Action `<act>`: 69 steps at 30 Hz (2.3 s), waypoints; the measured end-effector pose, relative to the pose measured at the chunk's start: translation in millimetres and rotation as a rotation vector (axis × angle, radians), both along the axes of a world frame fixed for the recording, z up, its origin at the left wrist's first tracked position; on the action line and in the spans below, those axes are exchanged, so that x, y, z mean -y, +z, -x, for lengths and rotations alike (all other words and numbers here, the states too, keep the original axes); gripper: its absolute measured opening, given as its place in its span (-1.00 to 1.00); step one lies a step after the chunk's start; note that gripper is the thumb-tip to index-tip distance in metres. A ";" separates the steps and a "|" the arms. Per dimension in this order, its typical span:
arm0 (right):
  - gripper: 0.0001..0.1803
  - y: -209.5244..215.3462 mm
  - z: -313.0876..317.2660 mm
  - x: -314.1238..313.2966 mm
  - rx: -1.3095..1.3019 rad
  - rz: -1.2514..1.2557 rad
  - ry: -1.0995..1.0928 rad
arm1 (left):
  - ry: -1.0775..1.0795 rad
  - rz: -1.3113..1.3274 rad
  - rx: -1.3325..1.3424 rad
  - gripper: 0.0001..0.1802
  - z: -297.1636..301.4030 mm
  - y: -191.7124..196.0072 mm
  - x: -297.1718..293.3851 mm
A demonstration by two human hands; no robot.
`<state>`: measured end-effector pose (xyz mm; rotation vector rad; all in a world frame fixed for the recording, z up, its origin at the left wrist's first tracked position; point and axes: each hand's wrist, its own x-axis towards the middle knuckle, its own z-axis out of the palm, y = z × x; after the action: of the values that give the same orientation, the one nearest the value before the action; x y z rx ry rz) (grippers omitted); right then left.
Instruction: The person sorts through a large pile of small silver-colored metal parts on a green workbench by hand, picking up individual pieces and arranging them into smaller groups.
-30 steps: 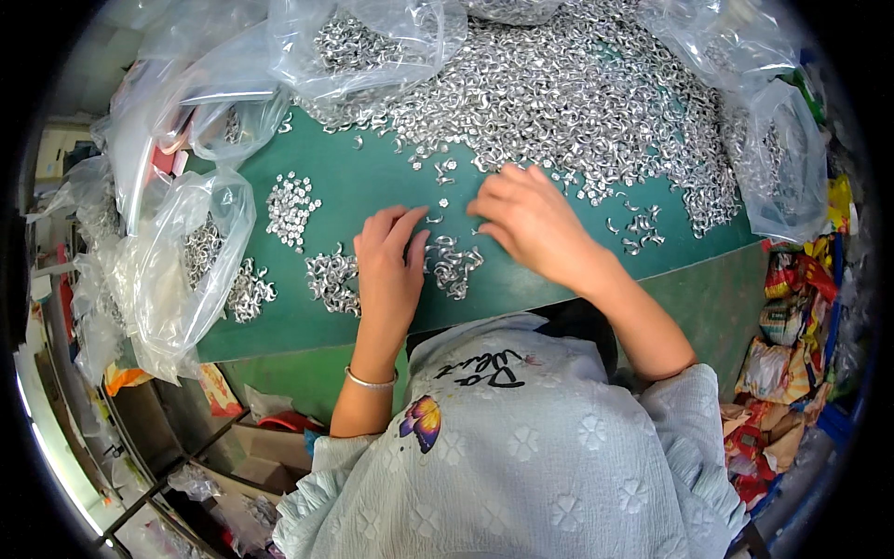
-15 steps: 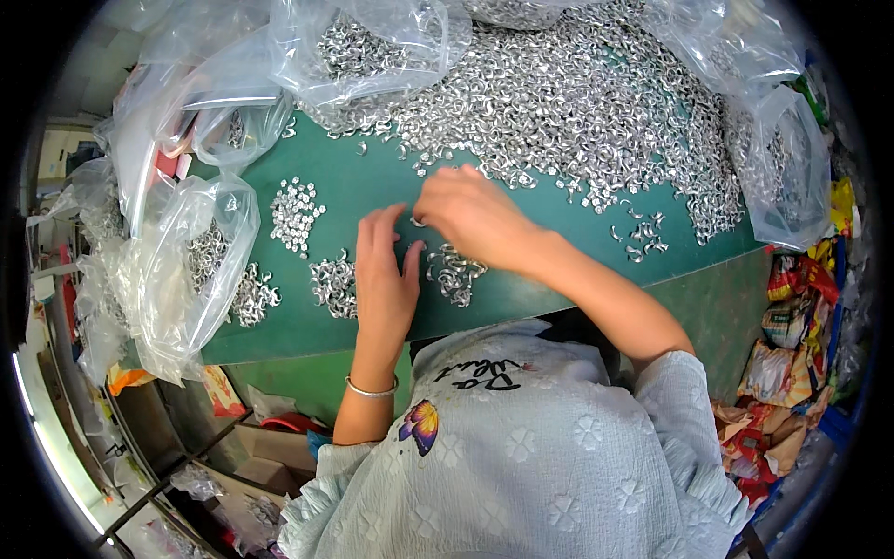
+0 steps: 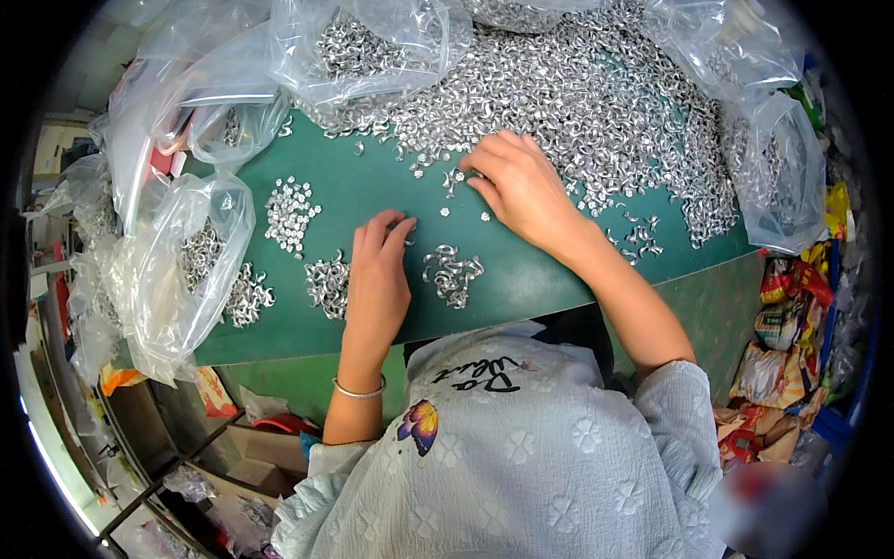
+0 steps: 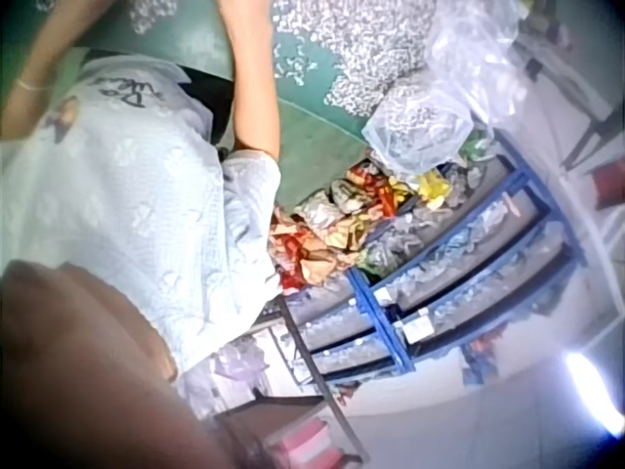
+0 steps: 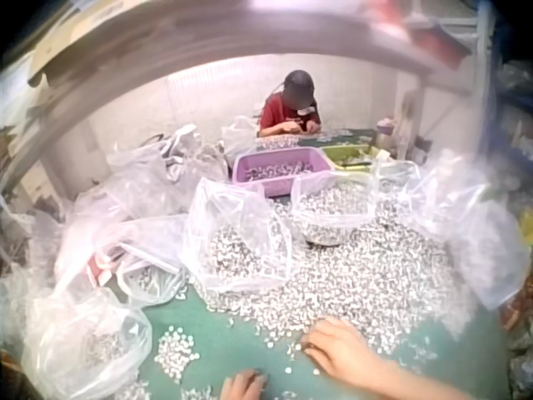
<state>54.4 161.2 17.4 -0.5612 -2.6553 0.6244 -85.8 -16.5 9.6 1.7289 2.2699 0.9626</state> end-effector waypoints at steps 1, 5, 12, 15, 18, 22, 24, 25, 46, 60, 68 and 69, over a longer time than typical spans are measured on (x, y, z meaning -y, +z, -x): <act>-0.81 0.4 3.4 2.6 -0.022 -0.037 0.008 | -0.015 0.008 -0.012 -0.77 1.3 0.3 1.1; -0.81 -6.5 19.1 7.5 -0.008 -0.164 0.059 | -0.010 0.003 0.078 -0.79 3.8 -1.4 -1.1; -0.90 -10.2 35.9 16.3 -0.014 -0.075 0.174 | 0.166 -0.054 0.090 -0.82 -2.4 -11.7 -12.7; -0.92 -2.6 35.1 13.1 -0.129 0.129 0.172 | 0.198 -0.067 0.109 -0.79 -1.7 -15.8 -15.4; -0.90 -7.8 23.4 -7.3 -0.184 0.098 0.079 | 0.170 -0.085 0.062 -0.74 -1.3 -10.7 -15.9; -0.85 -0.2 19.6 0.0 -0.010 -0.152 0.051 | 0.095 -0.029 0.071 -0.75 -1.2 -5.7 -20.3; -0.87 -5.3 22.8 1.6 0.062 -0.204 0.059 | 0.081 0.001 0.071 -0.77 -2.0 -7.3 -22.9; -0.88 -5.3 25.7 2.2 0.084 -0.193 0.061 | 0.095 -0.003 0.060 -0.77 -1.2 -8.3 -23.4; -0.85 -10.4 35.1 -0.8 -0.268 0.158 0.115 | 0.131 -0.047 0.040 -0.59 -2.3 -3.6 -16.2; -0.92 -8.0 21.8 11.1 -0.029 -0.085 0.192 | 0.113 -0.009 -0.079 -0.78 8.1 -10.0 -10.4; -0.90 4.2 -12.7 34.9 0.112 -0.009 0.271 | 0.126 0.076 -0.169 -0.76 14.7 -4.8 13.0; -0.88 6.1 -16.2 32.3 0.103 0.047 0.279 | 0.124 0.093 -0.178 -0.75 13.9 -2.8 14.7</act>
<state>70.6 128.9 23.5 -0.2419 -2.8490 0.7567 -99.7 -31.2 6.8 1.7162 2.5149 0.7353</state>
